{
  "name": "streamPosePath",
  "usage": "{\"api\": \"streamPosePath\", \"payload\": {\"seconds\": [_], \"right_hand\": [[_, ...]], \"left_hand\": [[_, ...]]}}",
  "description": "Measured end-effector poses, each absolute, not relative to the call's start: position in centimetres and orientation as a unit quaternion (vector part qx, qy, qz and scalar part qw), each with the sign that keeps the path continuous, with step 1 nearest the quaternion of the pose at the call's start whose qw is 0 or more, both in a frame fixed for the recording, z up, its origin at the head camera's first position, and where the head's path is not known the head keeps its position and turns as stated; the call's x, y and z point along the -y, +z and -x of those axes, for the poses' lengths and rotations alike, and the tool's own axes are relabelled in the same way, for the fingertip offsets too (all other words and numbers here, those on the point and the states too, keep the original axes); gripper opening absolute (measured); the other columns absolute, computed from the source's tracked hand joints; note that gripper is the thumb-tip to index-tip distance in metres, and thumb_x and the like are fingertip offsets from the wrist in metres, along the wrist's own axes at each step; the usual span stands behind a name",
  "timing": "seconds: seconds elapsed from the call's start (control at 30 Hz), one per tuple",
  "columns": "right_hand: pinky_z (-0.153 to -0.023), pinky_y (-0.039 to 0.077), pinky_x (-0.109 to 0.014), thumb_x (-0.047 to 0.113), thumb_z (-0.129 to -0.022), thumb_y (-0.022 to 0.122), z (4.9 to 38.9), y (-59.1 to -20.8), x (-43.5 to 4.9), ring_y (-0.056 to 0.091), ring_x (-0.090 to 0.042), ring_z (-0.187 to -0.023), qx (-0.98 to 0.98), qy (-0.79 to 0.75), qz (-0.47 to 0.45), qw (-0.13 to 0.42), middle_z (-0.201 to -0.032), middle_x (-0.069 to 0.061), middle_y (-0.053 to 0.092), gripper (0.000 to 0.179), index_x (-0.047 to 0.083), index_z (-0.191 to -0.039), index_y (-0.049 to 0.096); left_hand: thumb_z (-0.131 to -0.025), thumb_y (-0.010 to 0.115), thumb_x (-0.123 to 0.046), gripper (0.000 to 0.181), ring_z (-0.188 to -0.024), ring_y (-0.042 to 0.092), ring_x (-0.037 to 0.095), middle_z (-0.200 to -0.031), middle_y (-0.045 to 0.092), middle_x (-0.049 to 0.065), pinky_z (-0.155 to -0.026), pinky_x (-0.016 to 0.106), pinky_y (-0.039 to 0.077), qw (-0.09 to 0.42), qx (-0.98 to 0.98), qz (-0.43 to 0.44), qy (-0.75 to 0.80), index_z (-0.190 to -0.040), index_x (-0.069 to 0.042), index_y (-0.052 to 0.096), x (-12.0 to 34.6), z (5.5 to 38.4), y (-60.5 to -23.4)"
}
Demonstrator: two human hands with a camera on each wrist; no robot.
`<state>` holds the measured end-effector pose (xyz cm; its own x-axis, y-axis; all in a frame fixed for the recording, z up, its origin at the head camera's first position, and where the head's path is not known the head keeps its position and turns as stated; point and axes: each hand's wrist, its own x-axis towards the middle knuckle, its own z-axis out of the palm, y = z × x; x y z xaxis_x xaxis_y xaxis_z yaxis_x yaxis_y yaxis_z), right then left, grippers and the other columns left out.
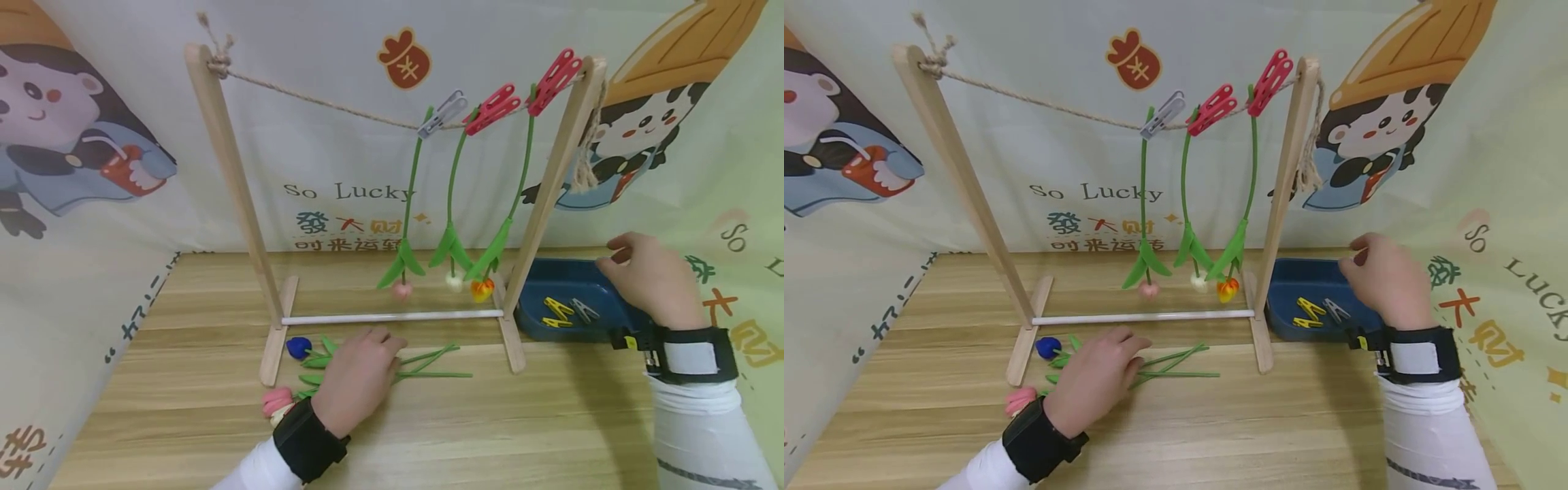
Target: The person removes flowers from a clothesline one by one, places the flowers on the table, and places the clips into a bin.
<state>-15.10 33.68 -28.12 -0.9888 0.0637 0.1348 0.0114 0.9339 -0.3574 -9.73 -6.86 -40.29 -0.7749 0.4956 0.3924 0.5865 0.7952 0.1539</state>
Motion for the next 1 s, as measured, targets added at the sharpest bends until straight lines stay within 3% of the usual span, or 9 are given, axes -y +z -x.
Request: {"api": "streamPosePath", "payload": {"seconds": [0.13,0.17,0.33,0.4,0.5,0.6,0.77,0.83,1.0], "right_hand": [[-0.069,0.054,-0.057,0.025,-0.107,0.06,13.9,-25.0,-31.9,0.066,-0.05,-0.093,0.976,0.177,0.014,0.126,-0.117,-0.036,0.066,0.046,-0.011,-0.134,0.058],[-0.068,0.053,-0.054,0.025,-0.107,0.06,13.5,-24.2,-31.4,0.065,-0.049,-0.093,0.974,0.177,0.009,0.143,-0.117,-0.035,0.066,0.045,-0.011,-0.134,0.059],[-0.057,0.038,-0.023,0.022,-0.106,0.064,11.6,-20.0,-28.6,0.063,-0.044,-0.083,0.947,0.179,-0.043,0.265,-0.107,-0.031,0.071,0.036,-0.007,-0.126,0.067],[-0.053,0.032,-0.017,0.02,-0.104,0.066,11.0,-18.4,-27.4,0.059,-0.033,-0.072,0.932,0.174,-0.076,0.309,-0.102,-0.028,0.072,0.031,-0.005,-0.123,0.07],[-0.054,0.03,-0.013,0.018,-0.103,0.069,10.4,-16.2,-25.7,0.053,-0.022,-0.064,0.912,0.16,-0.132,0.353,-0.097,-0.023,0.073,0.026,-0.003,-0.119,0.073],[-0.061,0.035,-0.02,0.018,-0.103,0.068,10.5,-14.4,-23.8,0.057,-0.023,-0.076,0.9,0.141,-0.179,0.373,-0.097,-0.018,0.073,0.025,-0.002,-0.118,0.074],[-0.085,0.036,-0.043,0.018,-0.103,0.068,11.6,-11.9,-21.0,0.055,-0.038,-0.103,0.888,0.109,-0.254,0.369,-0.112,-0.02,0.072,0.03,-0.002,-0.124,0.073],[-0.092,0.033,-0.055,0.02,-0.103,0.069,12.3,-11.0,-20.1,0.052,-0.041,-0.112,0.889,0.093,-0.278,0.353,-0.12,-0.021,0.071,0.034,-0.001,-0.13,0.071],[-0.108,0.028,-0.066,0.025,-0.107,0.065,14.2,-9.2,-17.7,0.045,-0.045,-0.131,0.917,0.051,-0.28,0.28,-0.137,-0.021,0.066,0.044,0.005,-0.146,0.062]], "left_hand": [[-0.088,0.088,-0.01,0.021,-0.088,0.069,0.024,-0.098,0.072,0.005,-0.074,0.037,0.06,0.204,0.919,0.289,-0.176,-0.107,-0.01,0.08,7.5,10.3,-38.6],[-0.088,0.087,-0.009,0.026,-0.083,0.067,0.022,-0.094,0.071,0.004,-0.069,0.035,0.058,0.215,0.915,0.287,-0.186,-0.113,-0.011,0.08,7.7,10.4,-38.0],[-0.094,0.085,-0.019,0.033,-0.07,0.063,0.016,-0.095,0.072,0.003,-0.051,0.027,0.047,0.259,0.891,0.273,-0.255,-0.125,-0.013,0.078,8.3,11.4,-35.2],[-0.095,0.083,-0.028,0.033,-0.077,0.068,0.018,-0.102,0.073,0.005,-0.054,0.028,0.052,0.264,0.883,0.262,-0.286,-0.123,-0.01,0.077,8.4,11.9,-34.1],[-0.098,0.08,-0.027,0.034,-0.094,0.07,0.024,-0.11,0.072,0.009,-0.07,0.034,0.059,0.272,0.871,0.248,-0.324,-0.124,-0.005,0.073,8.5,12.5,-32.7],[-0.097,0.08,-0.013,0.038,-0.1,0.065,0.026,-0.116,0.07,0.011,-0.083,0.039,0.058,0.286,0.85,0.247,-0.367,-0.132,-0.002,0.068,8.4,13.0,-31.7],[-0.097,0.078,-0.006,0.046,-0.104,0.065,0.025,-0.12,0.068,0.014,-0.089,0.041,0.058,0.302,0.807,0.252,-0.441,-0.139,0.001,0.062,7.8,14.2,-30.1],[-0.098,0.077,-0.006,0.049,-0.107,0.065,0.025,-0.124,0.066,0.014,-0.091,0.042,0.058,0.296,0.793,0.251,-0.471,-0.143,0.0,0.059,7.5,14.6,-29.5],[-0.101,0.072,-0.005,0.055,-0.117,0.065,0.024,-0.132,0.063,0.013,-0.099,0.038,0.057,0.264,0.758,0.251,-0.541,-0.153,-0.003,0.053,6.7,15.7,-28.3]]}}
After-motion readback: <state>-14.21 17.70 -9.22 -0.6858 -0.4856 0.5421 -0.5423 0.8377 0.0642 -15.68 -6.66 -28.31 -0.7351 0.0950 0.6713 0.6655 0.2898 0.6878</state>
